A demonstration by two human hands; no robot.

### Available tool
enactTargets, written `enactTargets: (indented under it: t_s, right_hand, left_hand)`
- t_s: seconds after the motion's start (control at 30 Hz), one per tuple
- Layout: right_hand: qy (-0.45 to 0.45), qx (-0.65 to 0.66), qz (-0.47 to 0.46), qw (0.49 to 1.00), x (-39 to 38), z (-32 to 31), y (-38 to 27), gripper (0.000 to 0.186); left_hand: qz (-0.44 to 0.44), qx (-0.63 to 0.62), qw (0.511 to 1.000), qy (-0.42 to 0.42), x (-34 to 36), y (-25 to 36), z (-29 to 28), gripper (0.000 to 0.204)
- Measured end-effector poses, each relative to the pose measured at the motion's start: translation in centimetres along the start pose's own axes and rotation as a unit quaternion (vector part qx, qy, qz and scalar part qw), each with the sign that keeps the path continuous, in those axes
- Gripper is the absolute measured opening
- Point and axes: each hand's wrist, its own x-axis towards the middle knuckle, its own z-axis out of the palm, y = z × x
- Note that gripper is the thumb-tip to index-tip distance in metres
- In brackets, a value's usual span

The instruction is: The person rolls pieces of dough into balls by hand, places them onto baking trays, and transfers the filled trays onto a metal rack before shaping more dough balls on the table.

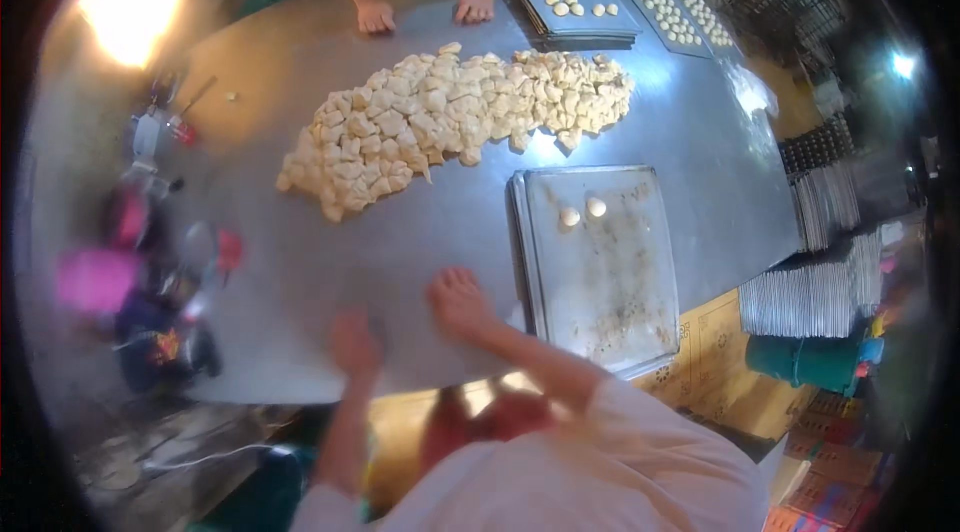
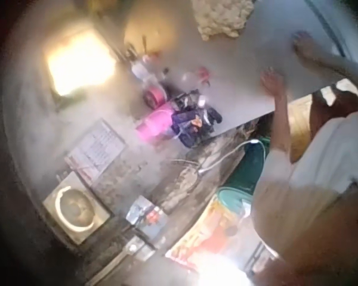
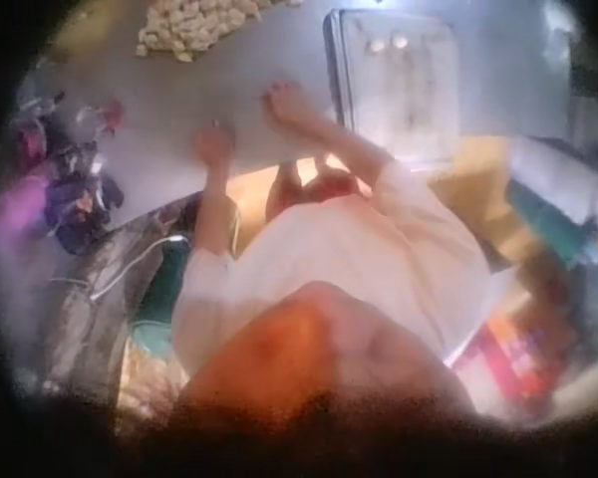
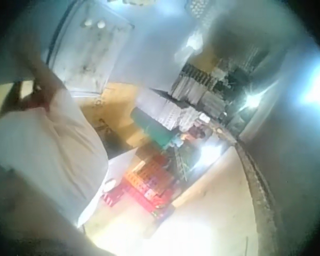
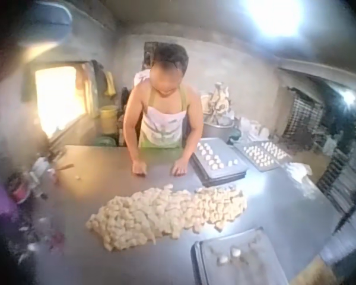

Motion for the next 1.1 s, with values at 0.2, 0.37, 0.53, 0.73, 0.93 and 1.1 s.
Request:
enactTargets:
  t_s: [0.2,0.37,0.53,0.73,0.93,1.1]
  right_hand:
    - [-0.093,0.015,-0.013,0.996,4.0,-4.1,5.5,0.022]
    - [-0.051,-0.01,-0.021,0.998,-0.8,-0.7,-0.7,0.019]
    - [-0.159,0.042,-0.067,0.984,5.9,0.4,2.4,0.013]
    - [-0.016,0.013,-0.068,0.997,-4.2,-0.8,0.2,0.016]
    - [-0.121,0.093,-0.14,0.978,5.8,-0.5,2.2,0.016]
    - [-0.119,-0.034,-0.129,0.984,-3.0,-1.2,2.3,0.017]
  left_hand:
    - [-0.174,-0.387,0.903,-0.07,3.3,-5.8,-3.6,0.022]
    - [-0.06,-0.331,0.941,0.02,-2.6,3.7,-2.2,0.017]
    - [-0.016,-0.374,0.927,0.036,1.1,-2.7,2.0,0.021]
    - [-0.11,-0.328,0.938,0.005,-6.1,3.7,-1.9,0.024]
    - [-0.031,-0.428,0.903,0.0,1.0,-1.5,1.2,0.012]
    - [-0.096,-0.333,0.937,0.046,-9.3,1.0,0.8,0.021]
